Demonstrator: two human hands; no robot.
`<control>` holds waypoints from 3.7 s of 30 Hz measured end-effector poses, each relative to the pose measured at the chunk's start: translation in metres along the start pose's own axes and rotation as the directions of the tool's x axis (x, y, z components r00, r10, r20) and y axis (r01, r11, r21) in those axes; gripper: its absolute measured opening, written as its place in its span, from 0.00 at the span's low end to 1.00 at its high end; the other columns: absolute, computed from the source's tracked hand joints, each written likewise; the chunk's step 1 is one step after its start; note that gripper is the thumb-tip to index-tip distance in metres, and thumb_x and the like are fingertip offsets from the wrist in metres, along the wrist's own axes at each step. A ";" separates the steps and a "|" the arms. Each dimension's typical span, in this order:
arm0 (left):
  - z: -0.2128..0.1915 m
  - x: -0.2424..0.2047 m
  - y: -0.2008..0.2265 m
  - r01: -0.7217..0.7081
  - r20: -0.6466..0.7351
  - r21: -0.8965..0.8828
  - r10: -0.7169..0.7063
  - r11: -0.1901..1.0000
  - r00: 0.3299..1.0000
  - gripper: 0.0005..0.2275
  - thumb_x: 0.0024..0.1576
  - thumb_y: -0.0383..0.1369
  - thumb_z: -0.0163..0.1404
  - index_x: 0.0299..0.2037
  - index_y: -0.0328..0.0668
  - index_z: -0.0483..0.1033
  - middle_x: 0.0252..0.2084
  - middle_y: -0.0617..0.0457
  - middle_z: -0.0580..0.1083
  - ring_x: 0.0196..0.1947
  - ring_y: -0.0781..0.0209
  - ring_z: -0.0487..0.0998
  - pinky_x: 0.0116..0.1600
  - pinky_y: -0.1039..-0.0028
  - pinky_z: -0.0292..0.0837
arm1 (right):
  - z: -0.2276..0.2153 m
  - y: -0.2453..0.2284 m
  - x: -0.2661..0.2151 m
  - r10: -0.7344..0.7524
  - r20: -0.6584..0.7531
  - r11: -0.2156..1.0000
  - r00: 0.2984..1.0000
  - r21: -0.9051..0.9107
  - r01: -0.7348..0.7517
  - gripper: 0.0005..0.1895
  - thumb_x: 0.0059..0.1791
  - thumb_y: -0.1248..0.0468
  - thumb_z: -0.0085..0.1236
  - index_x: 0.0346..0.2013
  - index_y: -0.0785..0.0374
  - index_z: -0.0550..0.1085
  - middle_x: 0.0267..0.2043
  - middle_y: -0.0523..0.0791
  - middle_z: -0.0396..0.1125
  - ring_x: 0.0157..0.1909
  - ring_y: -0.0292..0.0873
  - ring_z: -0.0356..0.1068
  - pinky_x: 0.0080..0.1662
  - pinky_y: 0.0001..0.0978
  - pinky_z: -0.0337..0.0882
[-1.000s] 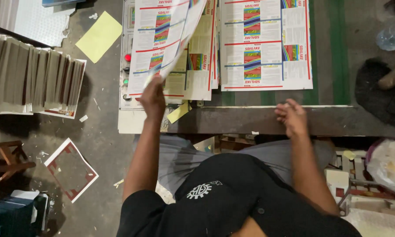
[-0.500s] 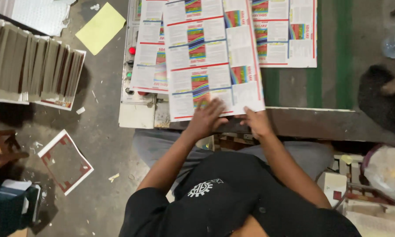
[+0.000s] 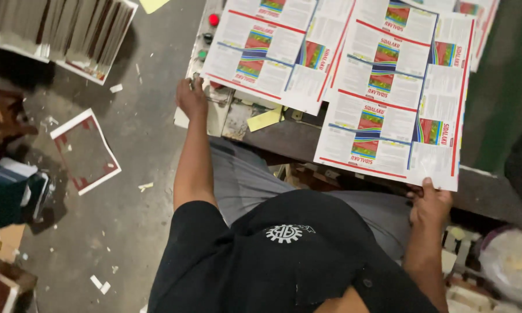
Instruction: The person sits on the floor and sorts through a stack of printed papers, flipping through them and separating them into piles. The person occasionally lifts and repositions the stacks to continue sorting.
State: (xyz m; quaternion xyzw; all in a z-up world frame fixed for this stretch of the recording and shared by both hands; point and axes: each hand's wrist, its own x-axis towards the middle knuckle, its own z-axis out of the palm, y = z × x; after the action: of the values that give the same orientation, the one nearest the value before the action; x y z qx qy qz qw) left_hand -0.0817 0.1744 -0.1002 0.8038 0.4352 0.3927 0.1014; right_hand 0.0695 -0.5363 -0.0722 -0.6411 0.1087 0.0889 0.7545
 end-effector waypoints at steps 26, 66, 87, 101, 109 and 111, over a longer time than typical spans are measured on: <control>-0.019 0.000 0.038 0.087 0.014 -0.046 -0.086 0.995 0.996 0.16 0.61 0.33 0.59 0.56 0.33 0.75 0.57 0.40 0.75 0.57 0.42 0.75 0.61 0.55 0.69 | 0.002 -0.005 -0.011 0.116 -0.025 0.984 0.993 -0.134 -0.118 0.15 0.61 0.64 0.51 0.62 0.64 0.68 0.47 0.46 0.73 0.39 0.38 0.75 0.33 0.26 0.71; -0.069 -0.123 0.301 -0.579 0.422 -0.610 0.840 0.541 0.341 0.11 0.61 0.37 0.55 0.48 0.41 0.78 0.59 0.47 0.75 0.64 0.53 0.71 0.72 0.47 0.53 | 0.146 -0.013 -0.004 0.245 0.293 0.962 0.924 0.045 -0.269 0.18 0.55 0.65 0.50 0.60 0.65 0.67 0.48 0.48 0.74 0.41 0.44 0.78 0.31 0.28 0.74; -0.057 -0.035 0.229 -0.573 0.379 -0.458 0.732 0.680 0.566 0.08 0.60 0.27 0.53 0.48 0.38 0.79 0.50 0.43 0.79 0.50 0.43 0.80 0.51 0.58 0.76 | -0.033 0.001 -0.025 0.152 -0.047 0.987 0.987 -0.040 -0.154 0.13 0.60 0.66 0.50 0.58 0.66 0.68 0.46 0.48 0.73 0.38 0.42 0.76 0.33 0.28 0.73; -0.067 -0.040 0.240 -0.510 0.336 -0.451 0.668 0.733 0.664 0.06 0.60 0.29 0.56 0.45 0.39 0.80 0.45 0.44 0.80 0.43 0.44 0.82 0.46 0.59 0.77 | 0.020 0.010 0.077 0.136 0.038 0.990 0.990 -0.053 -0.134 0.16 0.59 0.65 0.48 0.61 0.64 0.65 0.48 0.49 0.73 0.40 0.44 0.77 0.32 0.31 0.75; -0.091 -0.047 0.256 -0.531 0.260 -0.468 0.685 0.706 0.681 0.07 0.60 0.26 0.55 0.47 0.39 0.80 0.47 0.44 0.80 0.46 0.43 0.82 0.47 0.60 0.78 | 0.031 0.017 0.087 0.201 0.053 0.979 0.978 0.005 -0.202 0.21 0.60 0.61 0.49 0.67 0.61 0.61 0.48 0.51 0.74 0.40 0.43 0.77 0.34 0.32 0.75; -0.095 -0.058 0.262 -0.530 0.209 -0.540 0.714 0.654 0.669 0.07 0.60 0.26 0.55 0.47 0.38 0.80 0.49 0.43 0.79 0.47 0.44 0.81 0.49 0.60 0.78 | 0.039 0.020 0.070 0.264 0.075 0.964 0.962 -0.023 -0.263 0.24 0.58 0.61 0.50 0.69 0.59 0.62 0.49 0.51 0.75 0.40 0.43 0.77 0.35 0.32 0.76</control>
State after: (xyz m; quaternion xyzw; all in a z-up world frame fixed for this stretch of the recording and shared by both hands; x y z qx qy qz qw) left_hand -0.0058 -0.0453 0.0639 0.9231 -0.0050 0.3146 0.2210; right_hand 0.1328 -0.4945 -0.1047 -0.6217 0.1633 0.2138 0.7356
